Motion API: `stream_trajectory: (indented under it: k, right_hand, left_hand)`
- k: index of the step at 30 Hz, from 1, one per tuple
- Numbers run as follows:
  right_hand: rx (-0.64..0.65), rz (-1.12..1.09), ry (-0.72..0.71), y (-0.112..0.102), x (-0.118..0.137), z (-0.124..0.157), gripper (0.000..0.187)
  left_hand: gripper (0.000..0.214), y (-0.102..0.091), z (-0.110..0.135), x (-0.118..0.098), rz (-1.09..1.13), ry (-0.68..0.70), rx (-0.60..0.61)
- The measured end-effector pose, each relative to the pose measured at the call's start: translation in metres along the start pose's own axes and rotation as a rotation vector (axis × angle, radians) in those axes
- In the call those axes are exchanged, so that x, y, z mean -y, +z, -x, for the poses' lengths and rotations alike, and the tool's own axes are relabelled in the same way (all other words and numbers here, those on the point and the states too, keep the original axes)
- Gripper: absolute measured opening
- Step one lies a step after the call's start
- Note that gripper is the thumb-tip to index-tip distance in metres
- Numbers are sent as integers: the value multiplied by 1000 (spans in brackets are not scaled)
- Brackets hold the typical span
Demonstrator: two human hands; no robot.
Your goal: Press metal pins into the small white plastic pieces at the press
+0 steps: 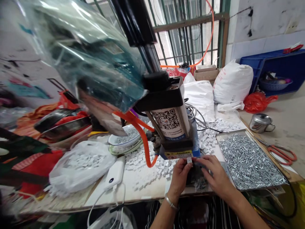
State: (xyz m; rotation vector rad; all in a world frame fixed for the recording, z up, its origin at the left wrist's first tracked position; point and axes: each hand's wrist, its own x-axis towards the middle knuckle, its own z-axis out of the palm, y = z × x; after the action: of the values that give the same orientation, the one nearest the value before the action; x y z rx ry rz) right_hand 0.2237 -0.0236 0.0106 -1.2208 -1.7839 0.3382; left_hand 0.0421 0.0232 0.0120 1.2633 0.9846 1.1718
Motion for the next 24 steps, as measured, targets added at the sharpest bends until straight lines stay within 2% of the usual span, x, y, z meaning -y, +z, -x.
stream_trajectory:
  k: [6,11,17,21,24]
  right_hand:
    - [-6,307,49,-21,-49,66,24]
    - [32,475,27,-15,-56,97,30]
    - [-19,465,40,-9,-51,100,30]
    - [-38,328,48,-27,-57,89,25]
    - [-112,336,98,-48,-74,82,27]
  left_hand:
    - [20,0,2,-4,-12,-22,-11]
    - [23,-1,1,-1,-2,-24,-20]
    - [29,-1,-1,-2,48,-57,-12]
    - [31,2,1,-8,70,-77,-21]
    - [31,7,2,-12,36,-87,-79]
